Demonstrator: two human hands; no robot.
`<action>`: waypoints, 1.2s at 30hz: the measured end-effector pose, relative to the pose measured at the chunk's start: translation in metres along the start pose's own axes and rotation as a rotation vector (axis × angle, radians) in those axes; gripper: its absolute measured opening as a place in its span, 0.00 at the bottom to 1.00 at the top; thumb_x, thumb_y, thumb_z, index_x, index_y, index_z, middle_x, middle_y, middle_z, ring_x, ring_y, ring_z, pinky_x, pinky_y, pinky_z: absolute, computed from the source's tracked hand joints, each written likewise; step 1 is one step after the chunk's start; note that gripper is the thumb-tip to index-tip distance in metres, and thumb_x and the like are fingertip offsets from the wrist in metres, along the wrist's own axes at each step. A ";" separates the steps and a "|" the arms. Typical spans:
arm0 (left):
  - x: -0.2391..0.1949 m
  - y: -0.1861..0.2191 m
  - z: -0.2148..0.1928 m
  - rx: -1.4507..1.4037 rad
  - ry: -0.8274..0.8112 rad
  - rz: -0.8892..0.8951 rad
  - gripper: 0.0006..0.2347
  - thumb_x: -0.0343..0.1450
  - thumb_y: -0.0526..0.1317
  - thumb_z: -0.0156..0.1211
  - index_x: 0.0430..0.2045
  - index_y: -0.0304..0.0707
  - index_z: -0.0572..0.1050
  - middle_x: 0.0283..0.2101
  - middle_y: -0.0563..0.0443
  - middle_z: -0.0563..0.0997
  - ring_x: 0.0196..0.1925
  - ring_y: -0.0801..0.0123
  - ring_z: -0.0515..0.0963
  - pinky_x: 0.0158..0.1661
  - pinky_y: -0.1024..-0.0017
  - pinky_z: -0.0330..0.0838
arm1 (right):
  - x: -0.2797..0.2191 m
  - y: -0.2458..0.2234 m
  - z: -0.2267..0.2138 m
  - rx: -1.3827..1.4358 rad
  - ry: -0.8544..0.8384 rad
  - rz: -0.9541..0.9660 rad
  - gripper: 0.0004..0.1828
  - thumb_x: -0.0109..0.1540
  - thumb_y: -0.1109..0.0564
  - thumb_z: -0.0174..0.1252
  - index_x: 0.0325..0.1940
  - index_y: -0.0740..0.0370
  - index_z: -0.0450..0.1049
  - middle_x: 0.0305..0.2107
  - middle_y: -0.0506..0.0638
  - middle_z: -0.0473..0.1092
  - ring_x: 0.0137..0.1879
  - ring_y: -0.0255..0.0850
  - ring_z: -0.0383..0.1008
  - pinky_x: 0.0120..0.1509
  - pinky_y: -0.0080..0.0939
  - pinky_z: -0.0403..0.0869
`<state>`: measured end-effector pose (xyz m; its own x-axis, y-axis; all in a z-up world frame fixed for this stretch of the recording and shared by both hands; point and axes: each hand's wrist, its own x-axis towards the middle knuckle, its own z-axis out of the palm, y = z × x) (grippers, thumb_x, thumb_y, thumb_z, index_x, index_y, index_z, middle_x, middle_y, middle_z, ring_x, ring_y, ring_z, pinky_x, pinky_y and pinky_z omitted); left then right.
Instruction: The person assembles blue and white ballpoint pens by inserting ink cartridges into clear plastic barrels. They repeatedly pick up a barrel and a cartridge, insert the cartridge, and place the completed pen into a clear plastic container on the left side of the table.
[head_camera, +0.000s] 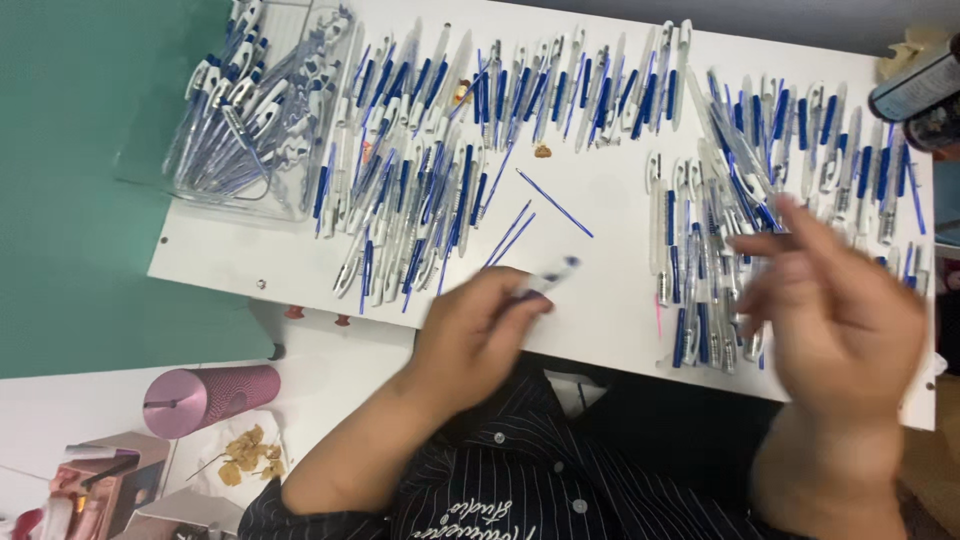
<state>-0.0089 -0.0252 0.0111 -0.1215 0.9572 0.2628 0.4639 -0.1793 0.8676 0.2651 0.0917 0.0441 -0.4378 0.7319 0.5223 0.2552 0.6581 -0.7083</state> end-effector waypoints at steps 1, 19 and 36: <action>-0.004 -0.005 -0.011 0.003 0.001 -0.002 0.04 0.75 0.39 0.57 0.38 0.44 0.77 0.30 0.57 0.79 0.25 0.73 0.73 0.27 0.72 0.64 | -0.003 0.003 -0.004 0.004 -0.001 -0.001 0.18 0.76 0.73 0.44 0.71 0.77 0.64 0.29 0.60 0.72 0.45 0.49 0.81 0.49 0.42 0.84; 0.064 -0.108 -0.244 1.335 0.529 0.094 0.15 0.77 0.35 0.70 0.57 0.29 0.81 0.41 0.44 0.87 0.35 0.44 0.72 0.29 0.57 0.66 | -0.059 0.137 -0.091 -0.402 0.012 0.311 0.22 0.88 0.54 0.34 0.75 0.78 0.57 0.59 0.72 0.60 0.60 0.62 0.65 0.52 0.57 0.66; 0.047 -0.085 -0.029 0.976 0.083 -0.183 0.05 0.70 0.39 0.61 0.33 0.39 0.80 0.37 0.44 0.76 0.42 0.45 0.75 0.25 0.53 0.74 | -0.077 0.078 -0.033 -0.620 0.218 0.173 0.08 0.77 0.72 0.63 0.59 0.80 0.84 0.51 0.67 0.77 0.46 0.51 0.75 0.55 0.49 0.75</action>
<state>-0.0799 0.0280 -0.0382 -0.3068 0.9259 0.2207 0.9458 0.2705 0.1799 0.3474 0.0928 -0.0355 -0.1787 0.8120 0.5557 0.7816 0.4602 -0.4211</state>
